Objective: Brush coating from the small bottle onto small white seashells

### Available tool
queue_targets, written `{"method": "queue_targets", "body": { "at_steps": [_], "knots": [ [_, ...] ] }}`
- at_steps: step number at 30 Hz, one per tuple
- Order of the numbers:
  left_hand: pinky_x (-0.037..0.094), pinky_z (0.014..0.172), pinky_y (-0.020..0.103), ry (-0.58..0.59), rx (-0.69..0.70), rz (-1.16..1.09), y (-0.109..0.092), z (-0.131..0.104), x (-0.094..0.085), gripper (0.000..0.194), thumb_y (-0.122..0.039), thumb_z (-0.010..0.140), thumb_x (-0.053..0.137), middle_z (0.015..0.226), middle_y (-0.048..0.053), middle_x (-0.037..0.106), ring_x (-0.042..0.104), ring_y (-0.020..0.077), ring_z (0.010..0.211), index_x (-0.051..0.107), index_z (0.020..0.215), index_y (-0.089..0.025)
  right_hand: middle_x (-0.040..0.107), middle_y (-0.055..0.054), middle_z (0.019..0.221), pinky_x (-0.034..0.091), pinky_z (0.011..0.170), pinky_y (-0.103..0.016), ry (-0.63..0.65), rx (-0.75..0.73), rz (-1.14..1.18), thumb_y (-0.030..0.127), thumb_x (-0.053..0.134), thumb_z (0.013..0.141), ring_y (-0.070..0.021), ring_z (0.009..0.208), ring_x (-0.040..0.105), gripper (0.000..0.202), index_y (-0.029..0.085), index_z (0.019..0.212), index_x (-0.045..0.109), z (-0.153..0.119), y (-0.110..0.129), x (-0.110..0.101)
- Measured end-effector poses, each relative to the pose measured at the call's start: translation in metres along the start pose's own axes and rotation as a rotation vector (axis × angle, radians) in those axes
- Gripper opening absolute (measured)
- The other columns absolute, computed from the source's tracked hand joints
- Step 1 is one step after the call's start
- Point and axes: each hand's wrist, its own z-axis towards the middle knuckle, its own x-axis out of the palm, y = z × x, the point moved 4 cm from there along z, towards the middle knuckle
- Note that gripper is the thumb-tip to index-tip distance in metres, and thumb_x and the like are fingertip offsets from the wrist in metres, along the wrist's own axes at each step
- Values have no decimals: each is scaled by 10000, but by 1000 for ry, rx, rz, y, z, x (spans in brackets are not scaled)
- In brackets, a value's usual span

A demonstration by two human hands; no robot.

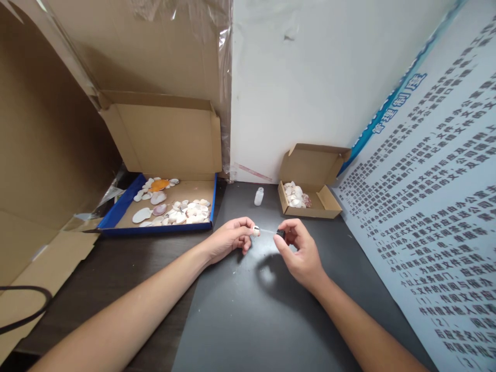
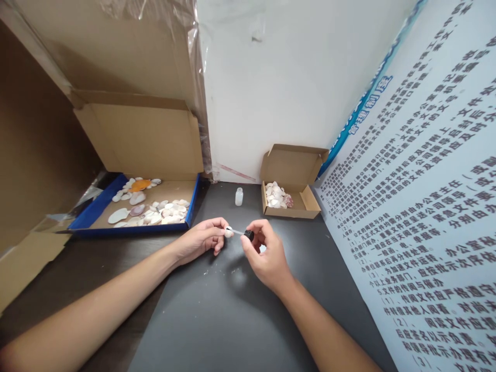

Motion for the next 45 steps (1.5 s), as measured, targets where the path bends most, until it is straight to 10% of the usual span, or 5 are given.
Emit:
{"method": "queue_targets", "body": {
  "at_steps": [45],
  "knots": [
    [423,475,212,-13,1,2,-1,0,1,266,-298,718,740,648,-56,525,497,64,473,527,819,-176,466,58,654,395,503,-235,-1,23,-4,267,584,855,-107,525,455,110,226,909,496,2,0,-1]
  ]
}}
